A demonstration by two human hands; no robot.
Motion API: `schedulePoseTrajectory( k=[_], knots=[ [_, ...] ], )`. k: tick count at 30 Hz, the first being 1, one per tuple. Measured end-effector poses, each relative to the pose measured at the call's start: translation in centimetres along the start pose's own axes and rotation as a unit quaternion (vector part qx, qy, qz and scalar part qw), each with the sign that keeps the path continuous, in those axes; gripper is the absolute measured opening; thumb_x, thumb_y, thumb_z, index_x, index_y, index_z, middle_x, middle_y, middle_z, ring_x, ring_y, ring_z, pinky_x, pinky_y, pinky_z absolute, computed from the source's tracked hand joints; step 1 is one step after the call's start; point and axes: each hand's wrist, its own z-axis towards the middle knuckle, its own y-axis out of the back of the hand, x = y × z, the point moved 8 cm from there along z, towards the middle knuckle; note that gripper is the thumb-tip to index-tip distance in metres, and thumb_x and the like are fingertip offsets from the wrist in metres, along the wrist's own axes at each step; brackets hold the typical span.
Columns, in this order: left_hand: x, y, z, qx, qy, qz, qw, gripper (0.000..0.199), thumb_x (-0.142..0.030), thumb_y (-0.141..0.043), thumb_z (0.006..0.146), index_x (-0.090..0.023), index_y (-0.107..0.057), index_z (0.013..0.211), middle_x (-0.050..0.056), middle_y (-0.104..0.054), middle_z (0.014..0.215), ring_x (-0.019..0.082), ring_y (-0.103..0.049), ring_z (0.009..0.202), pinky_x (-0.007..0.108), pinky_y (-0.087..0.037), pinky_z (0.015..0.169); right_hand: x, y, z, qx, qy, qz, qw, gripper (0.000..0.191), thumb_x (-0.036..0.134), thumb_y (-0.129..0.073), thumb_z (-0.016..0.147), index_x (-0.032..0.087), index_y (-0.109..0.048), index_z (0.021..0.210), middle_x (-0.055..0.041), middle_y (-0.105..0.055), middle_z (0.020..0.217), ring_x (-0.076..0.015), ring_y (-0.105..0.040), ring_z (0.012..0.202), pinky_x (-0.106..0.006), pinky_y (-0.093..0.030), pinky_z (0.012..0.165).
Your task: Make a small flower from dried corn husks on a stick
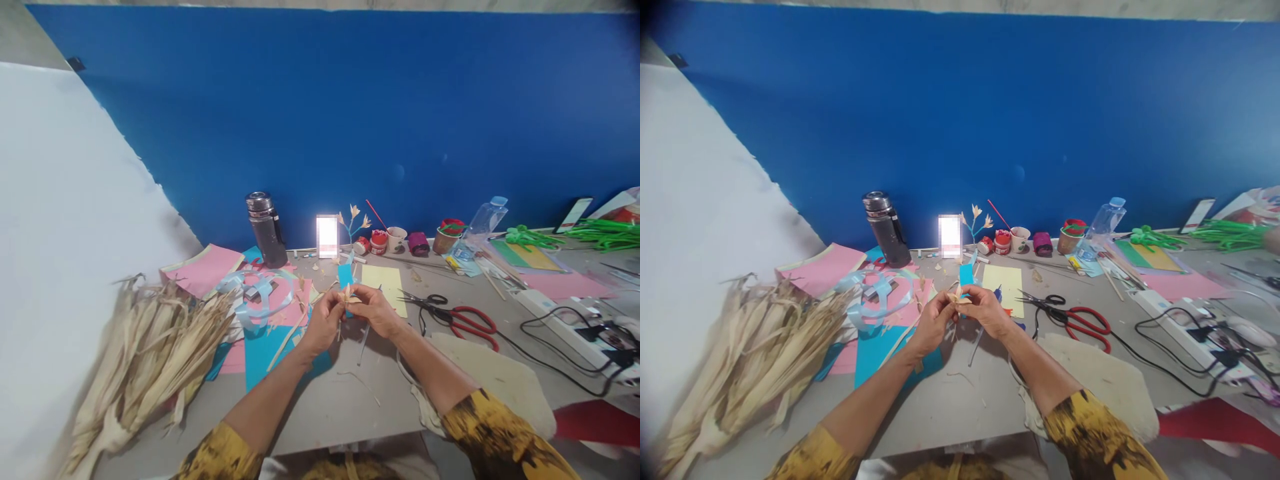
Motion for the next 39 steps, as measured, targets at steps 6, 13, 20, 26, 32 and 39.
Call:
schedulePoseTrajectory(
  k=[6, 13, 20, 26, 32, 39],
  knots=[
    [-1.4, 0.2, -0.1, -0.009, -0.064, 0.035, 0.997, 0.026, -0.042, -0.063, 0.084, -0.019, -0.055, 0.075, -0.003, -0.053, 0.061, 0.012, -0.048, 0.058, 0.025, -0.038, 0.060, -0.1, 1.3, 0.3, -0.081, 0.027, -0.024, 0.996, 0.035, 0.038, -0.082, 0.065, 0.019, -0.067, 0.089, 0.0029, -0.059, 0.067, -0.0090, -0.045, 0.054, -0.022, -0.031, 0.049],
    [-0.4, -0.2, 0.3, 0.043, -0.034, 0.006, 0.998, 0.029, -0.045, -0.063, 0.085, -0.017, -0.058, 0.079, -0.002, -0.056, 0.058, 0.012, -0.050, 0.056, 0.024, -0.038, 0.059, 0.6, 0.9, 0.0, -0.075, 0.040, -0.056, 0.995, 0.033, 0.042, -0.080, 0.068, 0.018, -0.066, 0.085, 0.0030, -0.055, 0.063, -0.0092, -0.043, 0.054, -0.023, -0.030, 0.049],
    [-1.5, 0.6, -0.2, -0.020, -0.097, 0.073, 0.992, 0.025, -0.042, -0.060, 0.088, -0.019, -0.055, 0.080, -0.005, -0.051, 0.059, 0.010, -0.047, 0.054, 0.023, -0.038, 0.057, 0.6, 1.1, 0.1, -0.095, 0.054, -0.094, 0.990, 0.031, 0.042, -0.078, 0.068, 0.017, -0.064, 0.079, 0.0039, -0.053, 0.062, -0.0086, -0.040, 0.054, -0.023, -0.030, 0.050],
    [-1.4, 0.8, 0.3, 0.003, -0.063, 0.037, 0.997, 0.023, -0.040, -0.063, 0.084, -0.019, -0.056, 0.082, -0.004, -0.055, 0.056, 0.011, -0.050, 0.054, 0.023, -0.039, 0.057, 0.3, 1.6, 0.2, -0.108, 0.054, -0.125, 0.985, 0.027, 0.041, -0.074, 0.073, 0.016, -0.066, 0.082, 0.0040, -0.052, 0.061, -0.0083, -0.037, 0.053, -0.023, -0.027, 0.049],
    [-1.3, 1.8, 0.9, -0.006, -0.064, 0.020, 0.998, 0.021, -0.036, -0.068, 0.081, -0.018, -0.057, 0.082, -0.005, -0.055, 0.056, 0.010, -0.050, 0.053, 0.022, -0.038, 0.057, 0.3, 1.5, 0.2, -0.104, 0.053, -0.143, 0.983, 0.025, 0.039, -0.072, 0.073, 0.016, -0.066, 0.080, 0.0048, -0.049, 0.058, -0.0086, -0.036, 0.052, -0.023, -0.026, 0.049],
    [0.3, 1.6, 1.4, 0.027, -0.034, -0.077, 0.996, 0.027, -0.040, -0.071, 0.079, -0.018, -0.057, 0.086, -0.003, -0.060, 0.068, 0.009, -0.053, 0.054, 0.023, -0.041, 0.057, 0.3, 1.6, 0.2, -0.111, 0.051, -0.158, 0.980, 0.023, 0.037, -0.070, 0.073, 0.016, -0.066, 0.081, 0.0039, -0.049, 0.060, -0.0091, -0.036, 0.053, -0.024, -0.027, 0.050]
  ],
)
